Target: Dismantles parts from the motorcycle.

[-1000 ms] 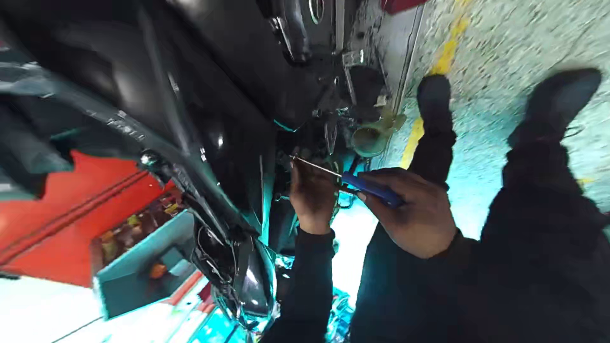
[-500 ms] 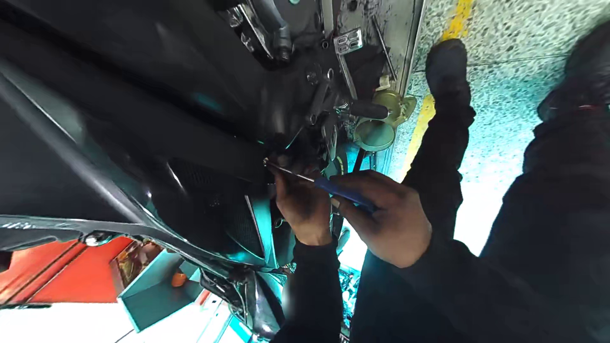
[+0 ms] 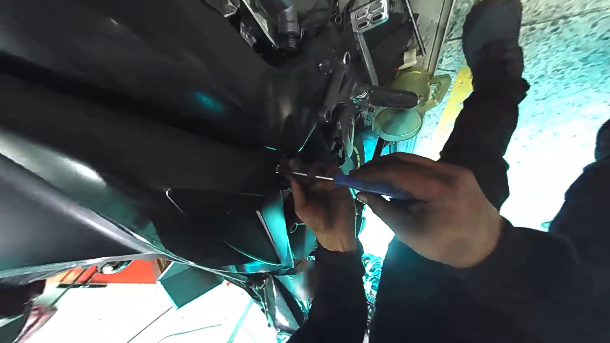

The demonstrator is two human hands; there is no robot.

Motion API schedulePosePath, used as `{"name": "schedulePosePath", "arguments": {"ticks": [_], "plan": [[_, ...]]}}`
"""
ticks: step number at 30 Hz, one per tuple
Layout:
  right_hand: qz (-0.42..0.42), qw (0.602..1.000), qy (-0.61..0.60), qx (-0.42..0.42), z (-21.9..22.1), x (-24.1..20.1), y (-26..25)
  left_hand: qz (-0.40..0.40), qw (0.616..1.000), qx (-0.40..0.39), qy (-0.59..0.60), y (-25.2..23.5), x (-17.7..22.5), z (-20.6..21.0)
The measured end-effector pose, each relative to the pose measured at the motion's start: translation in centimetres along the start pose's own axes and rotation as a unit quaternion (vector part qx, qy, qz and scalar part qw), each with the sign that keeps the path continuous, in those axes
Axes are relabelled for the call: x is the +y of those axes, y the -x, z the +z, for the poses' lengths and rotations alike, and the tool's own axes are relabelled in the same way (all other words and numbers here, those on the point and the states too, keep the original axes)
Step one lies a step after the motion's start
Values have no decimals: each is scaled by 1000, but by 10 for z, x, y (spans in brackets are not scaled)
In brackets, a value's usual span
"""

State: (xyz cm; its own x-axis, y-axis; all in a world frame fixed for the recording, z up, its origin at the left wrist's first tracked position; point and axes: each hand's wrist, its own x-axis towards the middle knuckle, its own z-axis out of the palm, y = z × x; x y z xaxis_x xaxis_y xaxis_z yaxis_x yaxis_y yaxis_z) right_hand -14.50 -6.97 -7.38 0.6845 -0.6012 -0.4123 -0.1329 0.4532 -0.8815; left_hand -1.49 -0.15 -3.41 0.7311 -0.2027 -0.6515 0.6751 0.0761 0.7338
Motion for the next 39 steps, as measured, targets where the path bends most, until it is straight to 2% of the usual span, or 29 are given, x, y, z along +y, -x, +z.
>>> {"name": "schedulePosePath", "arguments": {"ticks": [7, 10, 13, 16, 22, 24, 29, 31, 33, 34, 35, 37, 39], "plan": [[-54, 995, 87, 5, -8, -31, -12, -36, 999, 19, 36, 2, 2, -4], [-15, 995, 101, -23, -13, -34, -15, -33, 998, 34, 33, 4, 3, 2], [-31, 992, 115, -35, -11, -34, -13, -31, 997, 45, 56, 5, 6, 12], [-3, 994, 96, -59, -13, -30, -12, -25, 996, 32, 80, 6, 6, 8], [70, 986, 66, -135, -32, -36, -35, -23, 995, 33, 92, 8, 7, 9], [83, 979, 98, -157, -35, -42, -41, -22, 994, 41, 103, 7, 6, 11], [-50, 953, 265, -141, -24, -56, -34, -26, 991, 39, 126, 7, 7, 9], [-49, 950, 267, -154, -20, -56, -31, -25, 989, 39, 142, 7, 7, 12], [35, 959, 198, -199, -22, -58, -36, -18, 987, 37, 156, 6, 6, 15], [118, 959, 131, -223, -24, -61, -41, -23, 986, 22, 164, 4, 7, 16], [218, 945, 46, -238, -27, -64, -47, -31, 984, 12, 176, 4, 7, 16], [377, 889, -96, -242, -27, -66, -58, -41, 984, 18, 171, 7, 8, 14], [428, 860, -135, -243, -27, -67, -61, -41, 985, 45, 162, 8, 9, 14]]}}
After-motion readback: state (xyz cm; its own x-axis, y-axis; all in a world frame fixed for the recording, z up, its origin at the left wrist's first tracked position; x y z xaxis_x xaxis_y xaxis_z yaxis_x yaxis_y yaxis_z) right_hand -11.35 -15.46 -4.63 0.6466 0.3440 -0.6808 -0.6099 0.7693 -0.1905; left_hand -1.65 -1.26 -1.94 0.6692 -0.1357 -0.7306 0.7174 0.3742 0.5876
